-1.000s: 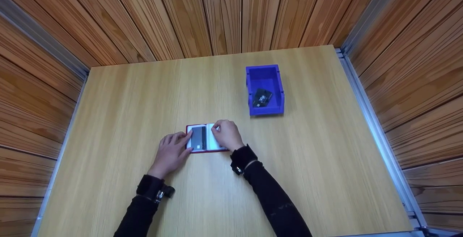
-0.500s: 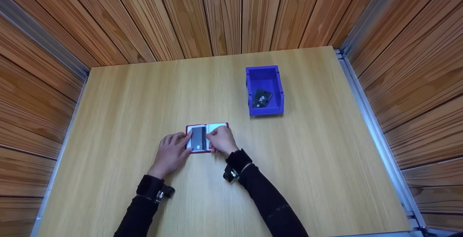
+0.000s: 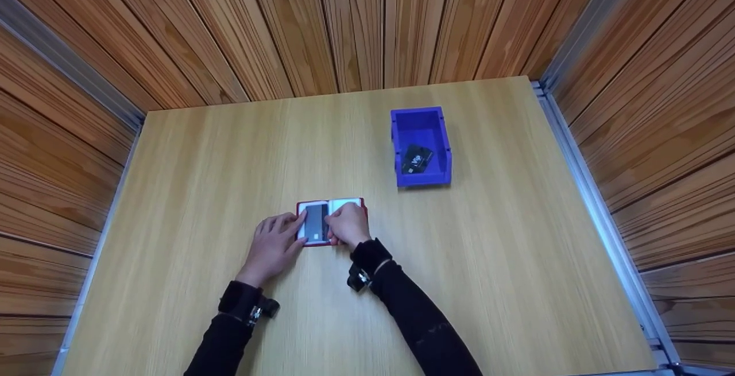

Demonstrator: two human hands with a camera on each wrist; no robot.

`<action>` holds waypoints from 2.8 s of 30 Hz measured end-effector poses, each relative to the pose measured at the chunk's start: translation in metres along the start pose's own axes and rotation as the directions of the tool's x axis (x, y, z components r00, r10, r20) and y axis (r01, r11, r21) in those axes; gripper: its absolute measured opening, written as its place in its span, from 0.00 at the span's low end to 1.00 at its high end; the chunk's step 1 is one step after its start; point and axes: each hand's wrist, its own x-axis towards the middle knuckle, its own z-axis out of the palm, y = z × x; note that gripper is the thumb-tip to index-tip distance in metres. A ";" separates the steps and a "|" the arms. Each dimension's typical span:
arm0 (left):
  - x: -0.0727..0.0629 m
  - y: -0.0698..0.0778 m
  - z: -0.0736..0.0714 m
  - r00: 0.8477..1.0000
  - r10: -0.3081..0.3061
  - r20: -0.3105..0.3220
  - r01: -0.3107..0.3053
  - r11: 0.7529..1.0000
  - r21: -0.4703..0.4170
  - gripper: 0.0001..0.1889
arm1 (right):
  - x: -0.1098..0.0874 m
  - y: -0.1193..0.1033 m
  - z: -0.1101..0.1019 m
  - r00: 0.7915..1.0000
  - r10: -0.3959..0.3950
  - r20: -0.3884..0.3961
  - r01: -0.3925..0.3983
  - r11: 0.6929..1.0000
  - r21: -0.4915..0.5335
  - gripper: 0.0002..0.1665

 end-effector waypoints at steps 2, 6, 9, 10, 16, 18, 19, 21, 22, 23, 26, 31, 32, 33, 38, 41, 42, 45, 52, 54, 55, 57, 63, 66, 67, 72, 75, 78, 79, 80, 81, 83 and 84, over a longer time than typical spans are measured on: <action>0.000 0.000 0.000 1.000 -0.003 -0.001 0.003 1.000 -0.002 0.32 | 0.001 0.000 0.002 1.000 0.013 -0.017 -0.013 1.000 0.000 0.10; 0.000 0.000 0.000 1.000 0.002 -0.005 -0.002 1.000 0.002 0.32 | 0.002 0.000 0.006 0.998 0.039 -0.056 -0.039 0.999 -0.004 0.09; -0.001 0.000 0.001 1.000 0.008 -0.006 -0.008 1.000 0.009 0.32 | 0.002 0.000 0.008 0.996 0.041 -0.073 -0.042 0.999 -0.007 0.09; -0.001 0.000 0.001 1.000 0.009 -0.005 -0.009 1.000 0.011 0.32 | 0.002 0.000 0.008 0.996 0.041 -0.077 -0.042 0.999 -0.005 0.09; 0.000 0.000 0.001 1.000 0.007 -0.005 -0.006 1.000 0.015 0.32 | 0.003 0.002 0.008 0.996 0.029 -0.089 -0.032 0.999 -0.033 0.09; 0.000 0.001 0.001 1.000 0.011 -0.009 -0.011 1.000 0.014 0.32 | 0.003 0.002 0.007 0.995 0.033 -0.090 -0.037 0.998 -0.041 0.09; 0.000 0.001 0.002 1.000 0.010 -0.008 -0.010 1.000 0.016 0.32 | 0.003 0.003 0.006 0.995 0.039 -0.087 -0.043 0.998 -0.041 0.09; 0.000 0.000 0.002 1.000 0.012 -0.009 -0.012 1.000 0.022 0.32 | 0.004 0.004 0.006 0.996 0.033 -0.083 -0.037 0.998 -0.046 0.10; 0.000 0.000 0.002 1.000 0.011 -0.009 -0.011 1.000 0.026 0.31 | 0.004 0.004 0.006 0.996 0.029 -0.080 -0.033 0.998 -0.051 0.10; 0.000 0.000 0.002 1.000 0.012 -0.011 -0.012 1.000 0.029 0.31 | 0.004 0.004 0.005 0.997 0.025 -0.079 -0.029 0.998 -0.051 0.10; -0.001 0.000 0.001 1.000 0.014 -0.015 -0.014 0.999 0.032 0.31 | 0.005 0.005 0.006 0.997 0.007 -0.079 -0.011 0.998 -0.058 0.10; -0.001 0.000 0.001 1.000 0.025 -0.020 -0.024 0.999 0.024 0.31 | 0.003 0.004 0.003 0.995 0.009 -0.098 -0.014 0.998 -0.054 0.09; 0.000 0.000 0.001 1.000 0.024 -0.019 -0.023 0.999 0.025 0.31 | 0.003 0.004 0.001 0.995 0.010 -0.097 -0.015 0.999 -0.047 0.09; 0.000 0.000 0.001 1.000 0.023 -0.020 -0.022 0.999 0.026 0.32 | 0.002 0.004 0.000 0.995 0.011 -0.096 -0.015 0.999 -0.041 0.09; -0.001 -0.001 0.001 1.000 0.021 -0.018 -0.020 0.999 0.030 0.32 | 0.000 0.005 -0.013 0.997 0.040 -0.072 -0.040 0.999 -0.011 0.09; -0.002 -0.001 0.001 1.000 0.023 -0.018 -0.023 0.999 0.024 0.32 | -0.001 0.008 -0.024 0.997 0.046 -0.069 -0.047 0.999 -0.017 0.09; -0.002 -0.001 0.001 1.000 0.022 -0.016 -0.022 0.999 0.024 0.32 | -0.001 0.009 -0.027 0.997 0.044 -0.070 -0.046 0.999 -0.019 0.09; -0.003 -0.001 0.001 1.000 0.015 -0.013 -0.015 1.000 0.017 0.33 | -0.002 0.016 -0.038 0.996 0.047 -0.070 -0.048 0.999 -0.007 0.09; -0.004 -0.001 0.000 1.000 0.018 -0.026 -0.017 1.000 0.004 0.32 | -0.005 0.024 -0.049 0.998 0.036 -0.056 -0.032 0.996 0.079 0.10; -0.003 0.000 0.000 0.999 0.024 -0.025 -0.024 1.000 -0.002 0.32 | -0.005 0.024 -0.049 0.999 0.020 -0.051 -0.015 0.996 0.089 0.09; -0.003 0.000 0.000 0.999 0.027 -0.022 -0.027 1.000 -0.004 0.32 | -0.006 0.024 -0.049 0.999 0.011 -0.048 -0.007 0.996 0.094 0.09; -0.003 0.000 0.000 0.999 0.030 -0.016 -0.030 1.000 -0.009 0.32 | -0.007 0.022 -0.050 0.999 0.004 -0.043 0.000 0.995 0.102 0.09; -0.002 0.001 -0.001 1.000 0.027 -0.015 -0.027 1.000 -0.015 0.32 | -0.012 0.008 -0.061 1.000 -0.006 -0.024 0.009 0.993 0.119 0.10; -0.002 0.000 -0.001 1.000 0.027 -0.012 -0.028 1.000 -0.014 0.32 | -0.013 -0.001 -0.074 1.000 -0.010 -0.026 0.013 0.992 0.126 0.11; -0.002 0.000 -0.001 1.000 0.028 -0.010 -0.028 1.000 -0.013 0.32 | -0.013 -0.004 -0.079 0.999 -0.010 -0.032 0.014 0.992 0.123 0.11; -0.003 0.000 0.000 0.999 0.034 -0.010 -0.034 0.999 -0.002 0.33 | -0.013 -0.019 -0.108 0.997 -0.003 -0.076 0.012 0.994 0.112 0.13; -0.003 0.000 0.000 0.999 0.031 -0.012 -0.031 1.000 0.005 0.33 | -0.011 -0.024 -0.124 0.995 -0.004 -0.100 0.016 0.992 0.121 0.13; -0.003 0.000 0.000 0.999 0.030 -0.012 -0.030 1.000 0.000 0.33 | -0.009 -0.027 -0.137 0.991 -0.016 -0.133 0.036 0.988 0.150 0.13; -0.003 0.000 0.001 0.999 0.031 -0.014 -0.031 1.000 -0.003 0.33 | -0.008 -0.027 -0.141 0.989 -0.024 -0.147 0.048 0.985 0.163 0.13; -0.003 0.000 0.001 0.999 0.033 -0.015 -0.033 0.999 -0.003 0.33 | -0.007 -0.026 -0.145 0.986 -0.033 -0.162 0.061 0.983 0.174 0.13; -0.003 0.000 0.001 0.999 0.035 -0.018 -0.035 0.999 -0.003 0.32 | -0.006 -0.026 -0.149 0.983 -0.041 -0.178 0.075 0.979 0.189 0.13; -0.003 0.000 0.002 0.999 0.038 -0.024 -0.038 0.999 0.002 0.32 | -0.004 -0.025 -0.155 0.977 -0.056 -0.208 0.101 0.972 0.213 0.12; -0.003 -0.001 0.002 0.999 0.040 -0.028 -0.040 0.999 0.006 0.32 | -0.003 -0.025 -0.159 0.974 -0.062 -0.219 0.111 0.969 0.220 0.12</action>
